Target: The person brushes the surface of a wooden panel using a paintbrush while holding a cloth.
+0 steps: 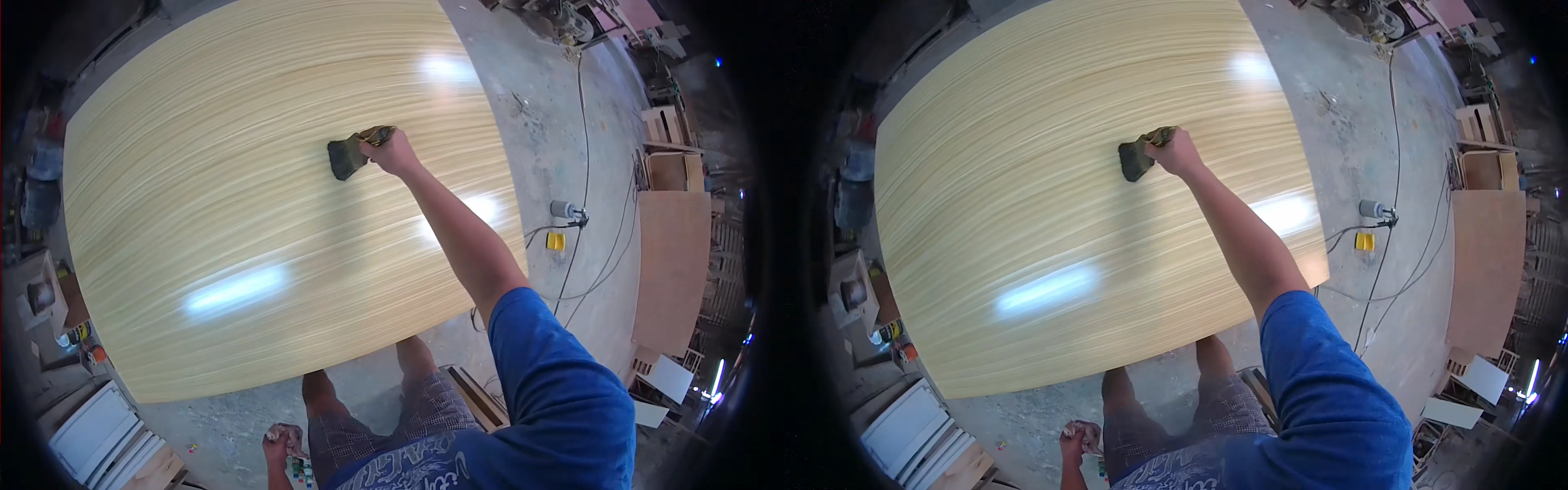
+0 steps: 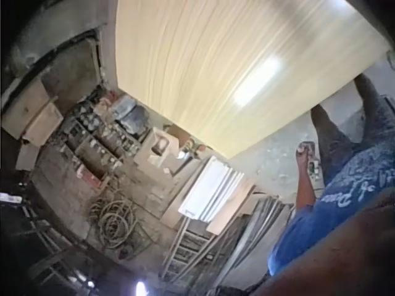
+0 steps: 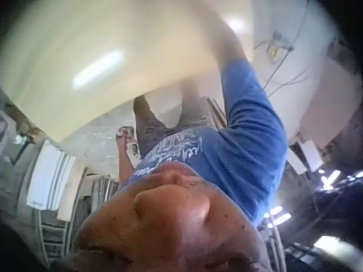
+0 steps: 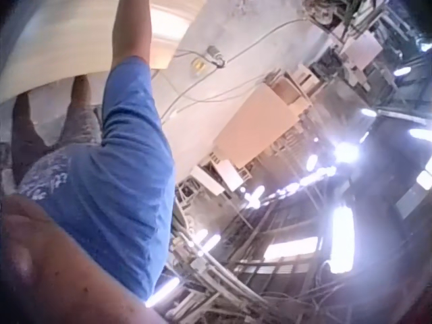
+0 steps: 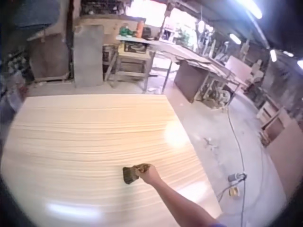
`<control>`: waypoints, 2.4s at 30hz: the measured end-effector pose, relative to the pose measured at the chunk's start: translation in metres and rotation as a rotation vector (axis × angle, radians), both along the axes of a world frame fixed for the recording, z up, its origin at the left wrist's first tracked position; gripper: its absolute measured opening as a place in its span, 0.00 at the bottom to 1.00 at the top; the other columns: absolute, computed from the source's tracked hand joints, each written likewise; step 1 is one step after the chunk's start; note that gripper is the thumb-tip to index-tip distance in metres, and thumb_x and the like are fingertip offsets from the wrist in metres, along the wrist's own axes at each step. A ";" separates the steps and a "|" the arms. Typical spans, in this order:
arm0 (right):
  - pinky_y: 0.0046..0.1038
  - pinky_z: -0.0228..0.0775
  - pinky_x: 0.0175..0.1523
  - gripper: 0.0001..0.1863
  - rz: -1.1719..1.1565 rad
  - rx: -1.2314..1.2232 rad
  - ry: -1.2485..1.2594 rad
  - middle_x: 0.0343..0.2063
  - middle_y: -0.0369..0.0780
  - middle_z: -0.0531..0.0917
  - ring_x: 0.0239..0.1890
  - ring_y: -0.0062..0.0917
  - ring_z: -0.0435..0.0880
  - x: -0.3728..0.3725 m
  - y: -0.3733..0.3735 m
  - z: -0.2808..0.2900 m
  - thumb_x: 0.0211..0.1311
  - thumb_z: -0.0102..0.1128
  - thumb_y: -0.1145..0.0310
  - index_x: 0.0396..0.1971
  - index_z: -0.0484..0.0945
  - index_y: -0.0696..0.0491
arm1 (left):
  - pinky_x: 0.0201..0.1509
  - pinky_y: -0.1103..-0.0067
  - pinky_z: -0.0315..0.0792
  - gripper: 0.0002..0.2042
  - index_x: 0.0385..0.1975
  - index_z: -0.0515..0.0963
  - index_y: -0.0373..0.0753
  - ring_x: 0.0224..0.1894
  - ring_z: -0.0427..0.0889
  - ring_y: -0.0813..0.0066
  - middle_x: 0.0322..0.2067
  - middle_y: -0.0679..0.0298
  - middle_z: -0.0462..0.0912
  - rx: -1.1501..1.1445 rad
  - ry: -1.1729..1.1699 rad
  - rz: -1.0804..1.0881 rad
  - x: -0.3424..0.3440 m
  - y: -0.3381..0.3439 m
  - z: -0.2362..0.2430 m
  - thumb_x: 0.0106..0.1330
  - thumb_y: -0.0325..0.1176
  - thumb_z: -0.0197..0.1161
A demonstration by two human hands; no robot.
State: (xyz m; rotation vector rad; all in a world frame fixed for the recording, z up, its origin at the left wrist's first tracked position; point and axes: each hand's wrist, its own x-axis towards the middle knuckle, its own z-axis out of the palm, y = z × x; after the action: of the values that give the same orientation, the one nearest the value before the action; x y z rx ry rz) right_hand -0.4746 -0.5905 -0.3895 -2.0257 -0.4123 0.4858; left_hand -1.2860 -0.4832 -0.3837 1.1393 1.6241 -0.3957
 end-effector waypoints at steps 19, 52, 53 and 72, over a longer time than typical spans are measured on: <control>0.35 0.74 0.34 0.12 -0.121 -0.415 -0.398 0.24 0.44 0.84 0.28 0.34 0.84 0.249 -0.362 0.017 0.50 0.65 0.63 0.33 0.82 0.54 | 0.47 0.73 0.76 0.24 0.49 0.73 0.31 0.43 0.82 0.68 0.42 0.55 0.82 0.010 0.101 -0.142 0.136 -0.105 0.041 0.53 0.32 0.71; 0.32 0.75 0.30 0.07 0.742 -0.579 -0.220 0.14 0.41 0.81 0.18 0.30 0.83 -0.138 0.194 0.044 0.51 0.58 0.68 0.21 0.76 0.56 | 0.36 0.71 0.76 0.22 0.35 0.76 0.31 0.32 0.85 0.69 0.29 0.57 0.85 0.053 0.042 0.175 -0.119 -0.027 -0.014 0.55 0.46 0.69; 0.32 0.75 0.30 0.07 0.761 -0.584 -0.226 0.14 0.41 0.81 0.18 0.30 0.83 -0.157 0.217 0.048 0.51 0.58 0.68 0.21 0.76 0.56 | 0.36 0.71 0.76 0.21 0.34 0.76 0.31 0.32 0.84 0.70 0.29 0.57 0.85 0.006 -0.013 0.226 -0.132 -0.024 -0.013 0.56 0.46 0.69; 0.26 0.76 0.25 0.15 0.992 -0.263 -0.234 0.13 0.42 0.81 0.16 0.24 0.82 -0.510 0.707 0.052 0.56 0.63 0.63 0.22 0.78 0.62 | 0.34 0.75 0.75 0.20 0.45 0.77 0.36 0.34 0.81 0.75 0.36 0.63 0.82 -0.064 -0.244 1.134 -0.225 0.012 -0.035 0.57 0.41 0.70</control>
State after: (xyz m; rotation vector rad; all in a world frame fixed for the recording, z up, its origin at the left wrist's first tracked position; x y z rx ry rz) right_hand -0.9842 0.1160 -0.3375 -2.0192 -1.5916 0.9252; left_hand -1.5109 -0.4717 -0.4192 0.0865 1.7399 0.4132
